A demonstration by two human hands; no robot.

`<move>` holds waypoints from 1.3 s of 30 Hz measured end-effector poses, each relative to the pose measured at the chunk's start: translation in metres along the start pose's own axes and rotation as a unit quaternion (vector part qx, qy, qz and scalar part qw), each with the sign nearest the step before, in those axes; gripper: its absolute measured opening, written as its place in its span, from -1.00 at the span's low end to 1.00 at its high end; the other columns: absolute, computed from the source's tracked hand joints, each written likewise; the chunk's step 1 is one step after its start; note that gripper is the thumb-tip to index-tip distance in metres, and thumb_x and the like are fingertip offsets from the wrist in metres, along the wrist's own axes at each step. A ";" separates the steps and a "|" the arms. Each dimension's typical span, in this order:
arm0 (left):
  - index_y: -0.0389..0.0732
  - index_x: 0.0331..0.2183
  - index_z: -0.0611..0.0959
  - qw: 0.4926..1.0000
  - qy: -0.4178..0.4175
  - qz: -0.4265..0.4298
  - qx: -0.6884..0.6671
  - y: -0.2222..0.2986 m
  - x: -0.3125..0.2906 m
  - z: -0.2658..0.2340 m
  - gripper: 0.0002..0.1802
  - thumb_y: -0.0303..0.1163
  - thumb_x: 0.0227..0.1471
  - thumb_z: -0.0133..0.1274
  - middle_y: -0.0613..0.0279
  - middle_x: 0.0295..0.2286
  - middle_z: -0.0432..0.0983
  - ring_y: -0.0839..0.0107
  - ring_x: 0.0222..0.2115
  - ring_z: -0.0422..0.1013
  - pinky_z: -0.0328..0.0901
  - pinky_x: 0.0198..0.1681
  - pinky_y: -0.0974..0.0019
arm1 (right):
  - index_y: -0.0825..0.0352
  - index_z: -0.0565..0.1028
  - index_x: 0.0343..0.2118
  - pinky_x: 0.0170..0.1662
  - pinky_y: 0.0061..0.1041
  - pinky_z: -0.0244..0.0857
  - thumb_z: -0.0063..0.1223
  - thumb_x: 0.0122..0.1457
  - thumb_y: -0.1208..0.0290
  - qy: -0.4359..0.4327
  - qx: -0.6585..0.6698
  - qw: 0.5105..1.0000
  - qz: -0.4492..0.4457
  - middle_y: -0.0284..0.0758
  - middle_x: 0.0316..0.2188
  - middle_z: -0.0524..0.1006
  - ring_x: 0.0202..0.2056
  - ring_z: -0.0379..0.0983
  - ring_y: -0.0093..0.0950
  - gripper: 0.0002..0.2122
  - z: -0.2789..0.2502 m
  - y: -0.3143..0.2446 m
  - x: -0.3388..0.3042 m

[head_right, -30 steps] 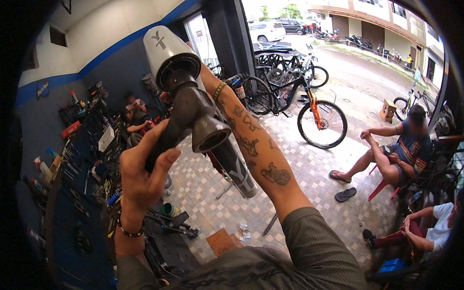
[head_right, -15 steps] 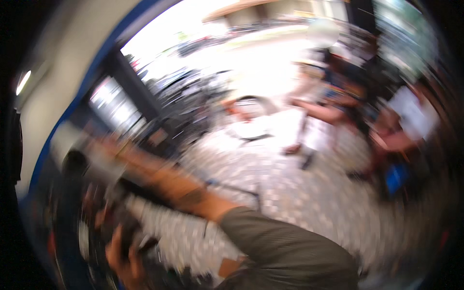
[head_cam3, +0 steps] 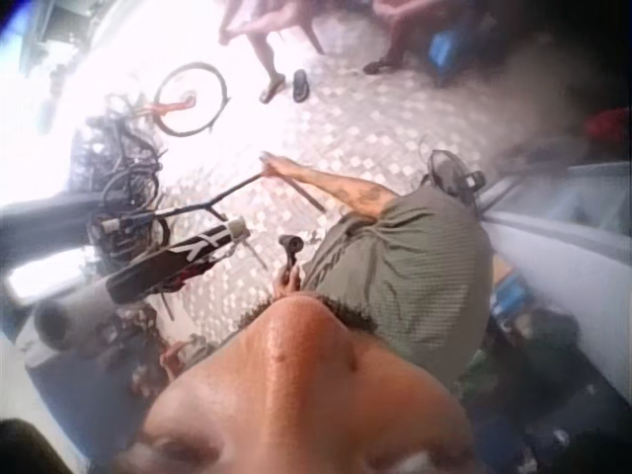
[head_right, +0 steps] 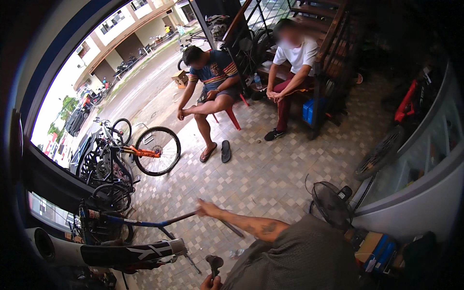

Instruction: The person applies grease to a bicycle fork seal using a small brush, then inserts the seal into the fork tube and taps it into place with a hammer. The work is performed in a bicycle repair shop with other people present.

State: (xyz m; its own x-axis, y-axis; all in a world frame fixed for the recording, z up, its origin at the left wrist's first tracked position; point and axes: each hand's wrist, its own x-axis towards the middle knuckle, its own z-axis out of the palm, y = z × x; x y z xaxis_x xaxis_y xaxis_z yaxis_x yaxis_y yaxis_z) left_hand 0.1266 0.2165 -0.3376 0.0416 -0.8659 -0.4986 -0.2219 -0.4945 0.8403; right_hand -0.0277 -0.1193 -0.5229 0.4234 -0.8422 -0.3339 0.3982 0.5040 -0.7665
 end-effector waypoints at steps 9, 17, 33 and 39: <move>-0.31 -0.18 0.72 0.990 -0.025 0.025 0.137 -0.091 0.045 -0.012 -0.60 -0.12 0.24 0.19 0.42 -0.62 0.40 0.59 -0.61 0.22 0.11 -0.57 0.36 | 0.36 0.56 -0.09 -0.51 -0.59 0.30 -0.09 0.40 -0.16 0.174 -0.060 0.977 0.110 -0.26 -0.32 0.70 -0.41 0.66 -0.52 -0.45 -0.083 0.115 -0.158; -0.39 -0.08 0.66 0.989 0.019 0.026 0.142 -0.030 0.066 -0.007 -0.60 -0.34 0.11 0.29 0.06 -0.40 0.65 0.45 -0.44 0.52 0.37 -0.33 0.33 | 0.34 0.56 -0.04 -0.35 -0.58 0.39 -0.02 0.44 0.09 0.088 -0.130 0.987 0.042 -0.29 -0.24 0.70 -0.33 0.66 -0.52 -0.64 -0.047 0.084 -0.140; -0.47 0.07 0.53 0.854 0.161 0.484 -0.103 0.109 0.036 -0.023 -0.56 -0.50 0.17 0.06 0.01 -0.12 0.58 0.37 -0.17 0.52 0.41 -0.19 0.41 | 0.38 0.59 -0.12 -0.41 -0.52 0.45 0.08 0.37 0.16 0.083 -0.200 0.974 0.063 -0.27 -0.29 0.71 -0.41 0.66 -0.51 -0.68 -0.050 0.093 -0.143; -0.46 0.26 0.32 0.784 0.242 0.560 -0.117 0.185 0.025 -0.026 -0.41 -0.27 0.37 -0.05 0.24 -0.31 0.41 0.57 -0.38 0.23 0.13 -0.36 0.50 | 0.37 0.57 -0.05 -0.37 -0.53 0.46 0.06 0.38 0.17 0.075 -0.213 0.972 0.070 -0.27 -0.25 0.71 -0.36 0.67 -0.50 -0.67 -0.049 0.078 -0.138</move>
State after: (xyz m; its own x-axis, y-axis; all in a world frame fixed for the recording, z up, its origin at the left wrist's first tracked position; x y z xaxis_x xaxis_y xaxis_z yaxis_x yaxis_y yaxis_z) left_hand 0.1117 0.1015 -0.1888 0.3250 -0.6664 0.6710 -0.2015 0.6444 0.7376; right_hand -0.0948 0.0270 -0.5635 0.3134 -0.8060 -0.5022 -0.0402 0.5171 -0.8550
